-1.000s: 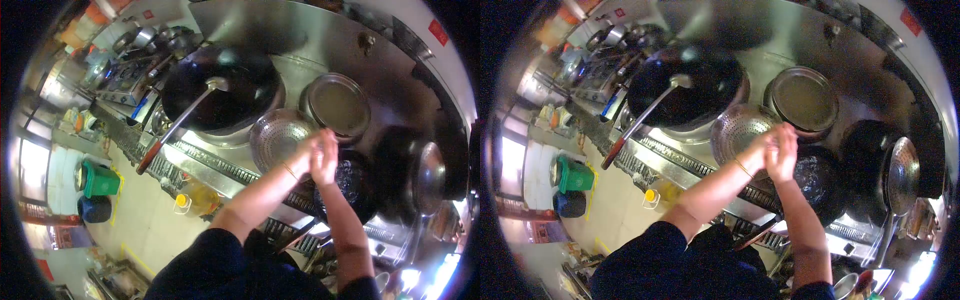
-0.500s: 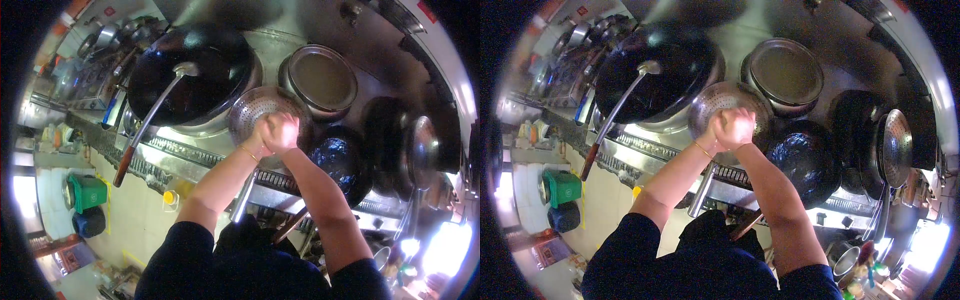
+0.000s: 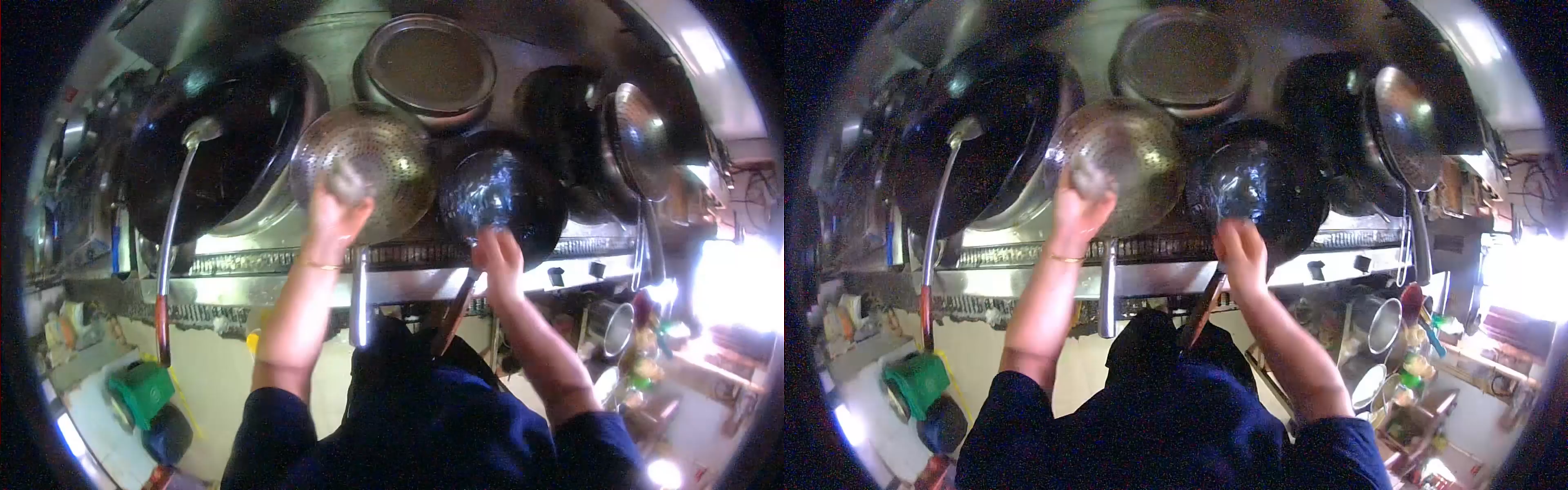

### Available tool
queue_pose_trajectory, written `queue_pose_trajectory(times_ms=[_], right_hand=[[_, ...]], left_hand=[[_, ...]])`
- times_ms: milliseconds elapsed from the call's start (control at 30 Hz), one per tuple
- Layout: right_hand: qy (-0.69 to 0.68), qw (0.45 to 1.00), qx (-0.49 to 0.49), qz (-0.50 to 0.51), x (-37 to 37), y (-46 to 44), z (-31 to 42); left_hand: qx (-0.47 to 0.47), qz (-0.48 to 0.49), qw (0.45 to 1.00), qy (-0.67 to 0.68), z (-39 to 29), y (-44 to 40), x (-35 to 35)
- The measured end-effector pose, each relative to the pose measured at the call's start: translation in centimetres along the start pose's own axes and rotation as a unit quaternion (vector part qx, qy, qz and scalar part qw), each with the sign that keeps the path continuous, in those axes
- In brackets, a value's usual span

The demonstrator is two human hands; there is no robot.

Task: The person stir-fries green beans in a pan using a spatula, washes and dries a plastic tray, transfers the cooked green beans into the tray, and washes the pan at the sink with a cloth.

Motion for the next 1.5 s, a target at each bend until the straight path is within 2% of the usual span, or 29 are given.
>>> queue_pose_trajectory(times_ms=[33, 67, 100, 133, 167, 200, 300, 367, 400, 433, 500, 567, 600, 633, 733, 867, 1000, 1100, 1200, 1300, 1433, 1467, 1500], right_hand=[[0.002, 1.0, -0.019, -0.023, -3.6, 1.4, -3.0], [0.019, 0.997, 0.065, -0.041, -6.3, 3.8, -5.0], [0.049, 0.992, 0.085, -0.074, -8.0, 5.7, -7.0], [0.084, 0.983, 0.145, -0.079, -8.2, 7.8, -7.2], [0.044, 0.972, 0.224, -0.054, -8.1, 9.0, -9.5], [-0.016, 0.962, 0.271, 0.019, -8.2, 9.3, -13.4], [-0.281, 0.882, 0.364, 0.105, -3.0, 10.0, -13.2], [-0.388, 0.833, 0.379, 0.111, -1.8, 9.8, -13.0], [-0.386, 0.843, 0.357, 0.115, -2.2, 10.3, -11.7], [-0.393, 0.827, 0.388, 0.107, -3.3, 10.5, -12.0], [-0.526, 0.746, 0.373, 0.166, -5.6, 11.2, -8.9], [-0.504, 0.769, 0.355, 0.169, -7.9, 11.7, -7.0], [-0.432, 0.822, 0.346, 0.133, -9.3, 12.0, -5.8], [-0.383, 0.846, 0.358, 0.096, -10.5, 12.2, -4.5], [-0.228, 0.909, 0.343, 0.069, -12.5, 12.4, -0.1], [-0.016, 0.947, 0.317, 0.047, -13.7, 11.5, 6.3], [0.135, 0.947, 0.29, -0.016, -14.2, 9.3, 9.5], [0.225, 0.936, 0.27, -0.01, -13.7, 8.0, 11.0], [0.352, 0.92, 0.173, 0.025, -15.3, 7.0, 10.2], [0.447, 0.893, 0.049, 0.003, -15.7, 7.7, 9.1], [0.552, 0.833, -0.042, -0.016, -16.8, 8.2, 7.2], [0.524, 0.85, -0.02, -0.037, -17.2, 8.2, 6.6], [0.54, 0.84, -0.05, -0.038, -17.4, 8.3, 6.6]], left_hand=[[0.004, 0.054, 0.998, -0.014, -1.4, 0.0, -1.9], [-0.001, -0.063, 0.998, -0.002, -2.1, 1.5, -2.7], [0.009, -0.127, 0.992, 0.007, -2.2, 3.0, -3.0], [0.015, -0.189, 0.982, -0.004, -2.5, 4.2, -4.2], [0.011, -0.213, 0.977, -0.013, -2.5, 5.4, -5.1], [0.008, -0.238, 0.971, -0.022, -2.4, 6.6, -5.9], [0.004, -0.31, 0.95, 0.041, -1.4, 9.7, -8.0], [-0.014, -0.291, 0.956, 0.044, -0.2, 11.9, -6.1], [-0.023, -0.275, 0.96, 0.046, 0.1, 12.5, -5.2], [-0.022, -0.265, 0.963, 0.042, 0.2, 13.0, -5.1], [-0.019, -0.243, 0.969, 0.036, 0.0, 14.1, -4.9], [-0.011, -0.25, 0.968, 0.027, -0.3, 14.7, -5.1], [-0.005, -0.252, 0.968, 0.025, -0.6, 14.9, -5.5], [0.003, -0.252, 0.967, 0.025, -0.8, 15.1, -5.8], [0.014, -0.226, 0.974, 0.02, -1.1, 15.9, -5.3], [0.035, -0.22, 0.973, 0.054, -1.4, 16.9, -6.5], [0.065, -0.183, 0.976, 0.096, -1.0, 18.8, -7.4], [0.082, -0.189, 0.971, 0.123, -0.6, 20.7, -8.6], [0.1, -0.204, 0.964, 0.14, -0.5, 22.2, -10.3], [0.11, -0.218, 0.961, 0.13, -0.5, 23.2, -11.1], [0.111, -0.235, 0.959, 0.111, -0.9, 23.0, -9.8], [0.113, -0.239, 0.958, 0.107, -1.0, 23.0, -9.3], [0.115, -0.233, 0.96, 0.102, -1.2, 22.9, -8.9]])
Point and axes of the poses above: each hand's wrist, its own y-axis away from the middle knuckle, its own x-axis out of the palm, z = x × y, the point moved 4 cm from there along -y, towards the middle knuckle, and after that the axes turned 7 degrees about -z, right-handed, at the moved point
